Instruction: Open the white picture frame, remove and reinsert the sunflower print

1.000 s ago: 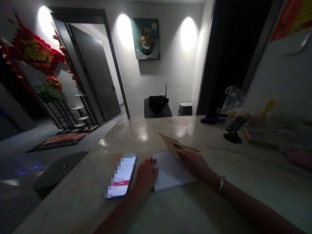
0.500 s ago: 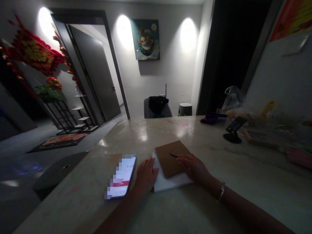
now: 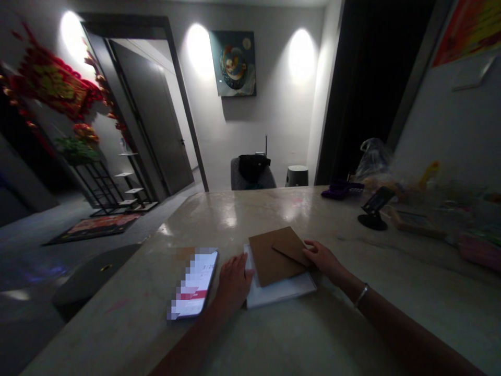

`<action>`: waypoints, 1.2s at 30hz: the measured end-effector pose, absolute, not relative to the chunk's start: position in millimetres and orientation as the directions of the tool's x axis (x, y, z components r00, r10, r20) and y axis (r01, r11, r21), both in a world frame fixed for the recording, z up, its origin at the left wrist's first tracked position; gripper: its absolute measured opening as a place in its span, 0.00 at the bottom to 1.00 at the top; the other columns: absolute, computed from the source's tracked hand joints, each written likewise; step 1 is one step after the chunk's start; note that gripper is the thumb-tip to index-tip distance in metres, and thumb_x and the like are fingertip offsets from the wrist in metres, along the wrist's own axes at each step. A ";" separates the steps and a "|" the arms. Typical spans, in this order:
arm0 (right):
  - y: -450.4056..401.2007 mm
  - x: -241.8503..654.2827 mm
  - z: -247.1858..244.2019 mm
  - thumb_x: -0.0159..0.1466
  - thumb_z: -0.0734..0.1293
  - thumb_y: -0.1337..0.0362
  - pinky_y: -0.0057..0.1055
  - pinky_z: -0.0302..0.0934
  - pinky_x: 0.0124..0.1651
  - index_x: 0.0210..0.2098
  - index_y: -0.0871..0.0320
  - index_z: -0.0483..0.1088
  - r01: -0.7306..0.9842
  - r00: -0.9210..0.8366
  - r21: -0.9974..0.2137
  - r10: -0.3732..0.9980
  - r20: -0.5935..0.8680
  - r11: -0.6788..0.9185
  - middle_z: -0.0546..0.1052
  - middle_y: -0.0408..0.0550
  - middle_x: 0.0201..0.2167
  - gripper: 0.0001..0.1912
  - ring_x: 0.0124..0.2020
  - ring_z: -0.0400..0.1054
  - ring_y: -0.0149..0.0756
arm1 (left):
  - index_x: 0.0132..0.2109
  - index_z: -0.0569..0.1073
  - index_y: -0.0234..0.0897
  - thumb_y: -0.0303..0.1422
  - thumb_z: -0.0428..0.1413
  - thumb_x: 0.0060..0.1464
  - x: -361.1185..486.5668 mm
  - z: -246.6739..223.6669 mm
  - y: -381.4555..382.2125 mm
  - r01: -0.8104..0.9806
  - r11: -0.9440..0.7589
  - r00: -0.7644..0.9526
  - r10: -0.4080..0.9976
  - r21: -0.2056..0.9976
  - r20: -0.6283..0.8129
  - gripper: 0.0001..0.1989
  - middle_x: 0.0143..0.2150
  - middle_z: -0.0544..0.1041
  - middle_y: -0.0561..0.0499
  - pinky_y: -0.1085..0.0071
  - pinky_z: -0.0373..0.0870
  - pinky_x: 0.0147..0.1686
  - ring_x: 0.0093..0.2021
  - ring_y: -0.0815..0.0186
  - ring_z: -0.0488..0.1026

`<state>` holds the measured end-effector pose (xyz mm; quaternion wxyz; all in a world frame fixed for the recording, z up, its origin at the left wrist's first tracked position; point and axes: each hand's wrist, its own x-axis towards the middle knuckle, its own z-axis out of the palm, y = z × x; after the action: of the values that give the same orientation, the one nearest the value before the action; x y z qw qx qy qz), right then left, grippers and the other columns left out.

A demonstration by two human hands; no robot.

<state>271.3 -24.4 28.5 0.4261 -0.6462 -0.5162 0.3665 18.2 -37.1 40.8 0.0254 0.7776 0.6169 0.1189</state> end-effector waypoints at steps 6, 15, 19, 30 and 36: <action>-36.1 278.0 43.3 0.52 0.62 0.61 0.29 0.63 0.33 0.45 0.62 0.64 0.137 -0.002 -0.985 0.994 -0.107 -0.105 0.76 0.48 0.32 0.22 0.34 0.70 0.36 | 0.55 0.59 0.33 0.32 0.40 0.55 16.6 39.4 -37.5 0.952 -0.246 0.218 0.963 0.182 0.159 0.21 0.56 0.63 0.43 0.60 0.49 0.56 0.56 0.61 0.57; -43.4 283.5 50.0 0.51 0.64 0.60 0.23 0.56 0.25 0.47 0.61 0.62 0.283 -0.076 -0.949 0.983 -0.167 -0.139 0.71 0.43 0.26 0.24 0.26 0.66 0.30 | 0.55 0.59 0.28 0.33 0.36 0.57 16.8 40.3 -38.1 0.934 -0.295 0.254 0.945 0.200 0.206 0.22 0.55 0.64 0.42 0.64 0.51 0.55 0.55 0.61 0.59; -43.3 280.7 43.9 0.52 0.64 0.62 0.22 0.53 0.22 0.47 0.62 0.63 0.377 -0.085 -0.917 0.981 -0.172 -0.128 0.69 0.41 0.23 0.23 0.23 0.63 0.28 | 0.55 0.59 0.30 0.36 0.37 0.57 17.8 39.9 -37.5 0.932 -0.282 0.239 0.951 0.228 0.198 0.22 0.56 0.63 0.41 0.62 0.52 0.55 0.56 0.60 0.59; -44.9 272.0 42.8 0.53 0.63 0.65 0.22 0.53 0.20 0.46 0.64 0.63 0.408 -0.074 -0.907 0.986 -0.148 -0.106 0.66 0.39 0.19 0.21 0.19 0.61 0.26 | 0.54 0.59 0.32 0.38 0.39 0.55 13.1 43.6 -34.5 0.922 -0.267 0.236 0.962 0.282 0.137 0.22 0.54 0.65 0.41 0.61 0.53 0.54 0.54 0.58 0.60; -47.1 275.8 42.9 0.51 0.63 0.67 0.25 0.57 0.23 0.47 0.67 0.63 0.372 -0.162 -0.923 0.972 -0.168 -0.098 0.69 0.42 0.22 0.24 0.20 0.63 0.27 | 0.53 0.61 0.32 0.41 0.44 0.52 8.3 46.9 -32.9 0.898 -0.268 0.246 0.963 0.347 0.107 0.24 0.53 0.66 0.40 0.62 0.55 0.53 0.53 0.58 0.61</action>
<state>275.8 -47.1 42.9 0.3140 -0.5660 -0.5938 0.4780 8.3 -32.9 46.9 0.1077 0.7821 0.5951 0.1504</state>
